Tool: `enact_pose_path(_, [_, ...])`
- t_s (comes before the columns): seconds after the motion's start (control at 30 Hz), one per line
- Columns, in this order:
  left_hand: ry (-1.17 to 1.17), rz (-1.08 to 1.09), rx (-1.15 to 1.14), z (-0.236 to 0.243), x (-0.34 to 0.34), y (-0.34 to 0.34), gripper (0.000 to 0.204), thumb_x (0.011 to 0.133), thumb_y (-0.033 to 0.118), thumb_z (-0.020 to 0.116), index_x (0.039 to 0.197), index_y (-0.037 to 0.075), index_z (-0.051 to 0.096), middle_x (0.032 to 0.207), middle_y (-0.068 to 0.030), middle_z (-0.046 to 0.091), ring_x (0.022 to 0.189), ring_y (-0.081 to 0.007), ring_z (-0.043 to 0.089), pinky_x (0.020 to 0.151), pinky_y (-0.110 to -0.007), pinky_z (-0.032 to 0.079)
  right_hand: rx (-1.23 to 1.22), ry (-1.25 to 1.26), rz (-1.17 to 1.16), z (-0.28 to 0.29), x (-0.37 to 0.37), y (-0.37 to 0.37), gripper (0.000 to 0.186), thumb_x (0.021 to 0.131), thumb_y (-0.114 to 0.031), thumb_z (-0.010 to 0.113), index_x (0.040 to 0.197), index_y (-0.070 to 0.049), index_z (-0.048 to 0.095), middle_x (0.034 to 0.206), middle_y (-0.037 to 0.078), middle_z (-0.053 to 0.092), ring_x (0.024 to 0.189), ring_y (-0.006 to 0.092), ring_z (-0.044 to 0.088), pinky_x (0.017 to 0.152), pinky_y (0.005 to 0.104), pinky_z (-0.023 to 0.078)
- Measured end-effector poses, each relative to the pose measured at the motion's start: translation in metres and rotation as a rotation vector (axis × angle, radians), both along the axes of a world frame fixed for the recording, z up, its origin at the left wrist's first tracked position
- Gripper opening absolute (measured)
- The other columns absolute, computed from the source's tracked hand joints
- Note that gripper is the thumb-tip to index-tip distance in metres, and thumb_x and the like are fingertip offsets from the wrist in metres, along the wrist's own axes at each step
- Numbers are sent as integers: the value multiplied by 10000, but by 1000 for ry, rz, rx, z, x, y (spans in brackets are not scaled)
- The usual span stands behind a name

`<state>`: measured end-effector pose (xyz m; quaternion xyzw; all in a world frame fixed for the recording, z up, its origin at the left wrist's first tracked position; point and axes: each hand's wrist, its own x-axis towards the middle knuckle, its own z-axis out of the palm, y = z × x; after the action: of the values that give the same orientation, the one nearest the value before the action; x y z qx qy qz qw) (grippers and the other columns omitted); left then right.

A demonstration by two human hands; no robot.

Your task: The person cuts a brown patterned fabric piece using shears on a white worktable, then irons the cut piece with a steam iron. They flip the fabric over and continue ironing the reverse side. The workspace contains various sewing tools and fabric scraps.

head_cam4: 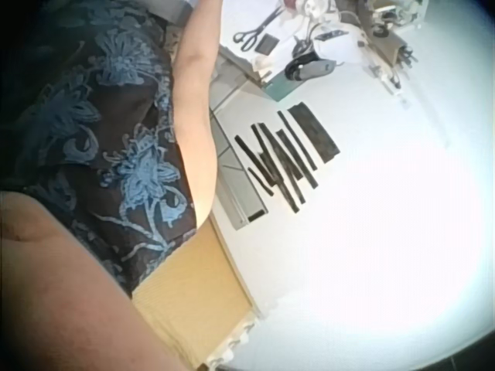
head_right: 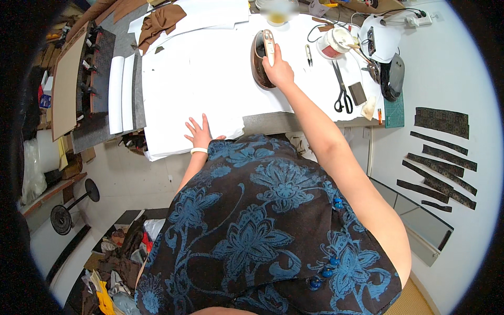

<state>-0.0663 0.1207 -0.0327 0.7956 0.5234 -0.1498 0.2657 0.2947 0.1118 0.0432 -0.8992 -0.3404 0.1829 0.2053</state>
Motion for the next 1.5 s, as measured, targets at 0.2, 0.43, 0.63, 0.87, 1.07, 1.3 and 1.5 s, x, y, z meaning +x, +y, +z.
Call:
enact_pose_path(0.2, [-10, 1, -4, 0, -1, 0, 1420, 593, 696, 884, 1670, 181, 116, 1641, -416, -27, 1514, -613, -83, 1093, -841, 82, 10, -5, 18, -4, -13, -28, 836, 956, -520, 516, 1633, -131, 216, 863, 273, 725, 844, 475, 716, 783, 538, 562])
enact_pose_path(0.43, [-12, -16, 7, -12, -3, 0, 1427, 591, 737, 859, 1671, 192, 103, 1639, -420, -42, 1507, -628, -86, 1075, -850, 75, 6, 21, 41, 7, -49, -88, 808, 988, -472, 519, 1636, -108, 200, 803, 273, 713, 776, 471, 714, 709, 542, 560])
enact_pose_path(0.63, [-17, -7, 21, -14, -4, 0, 1464, 540, 761, 863, 1669, 198, 122, 1640, -420, -19, 1507, -631, -59, 1078, -849, 93, -25, 46, 48, 13, -75, -126, 802, 992, -445, 532, 1644, -144, 174, 791, 274, 707, 764, 474, 710, 708, 554, 552])
enact_pose_path(0.87, [-24, -15, 41, -22, -5, -2, 1482, 523, 791, 847, 1670, 204, 114, 1638, -421, -30, 1508, -628, -72, 1080, -848, 91, -29, 62, 53, 16, -82, -139, 802, 994, -460, 525, 1648, -190, 148, 801, 267, 715, 772, 471, 714, 707, 553, 552])
enact_pose_path(1.07, [-15, -9, 25, -17, -3, 1, 1497, 510, 815, 832, 1671, 207, 109, 1641, -415, -46, 1508, -627, -79, 1082, -847, 92, 118, -55, 87, 19, -78, -132, 726, 1005, -429, 551, 1616, -158, 266, 923, 292, 726, 873, 487, 713, 783, 535, 554])
enact_pose_path(1.3, [59, -2, -29, 3, 10, -1, 1386, 625, 687, 870, 1672, 197, 104, 1652, -394, -55, 1522, -599, -76, 1126, -809, 90, 134, 82, -28, 13, -75, -121, 696, 1013, -431, 556, 1588, -104, 340, 894, 280, 723, 833, 466, 717, 754, 515, 554])
enact_pose_path(1.5, [69, -14, 9, 5, 8, -4, 1336, 675, 626, 885, 1672, 201, 103, 1657, -385, -42, 1531, -585, -64, 1142, -790, 98, 77, 16, -15, 7, -60, -124, 701, 1002, -403, 572, 1592, -108, 336, 885, 263, 727, 803, 461, 716, 737, 524, 559])
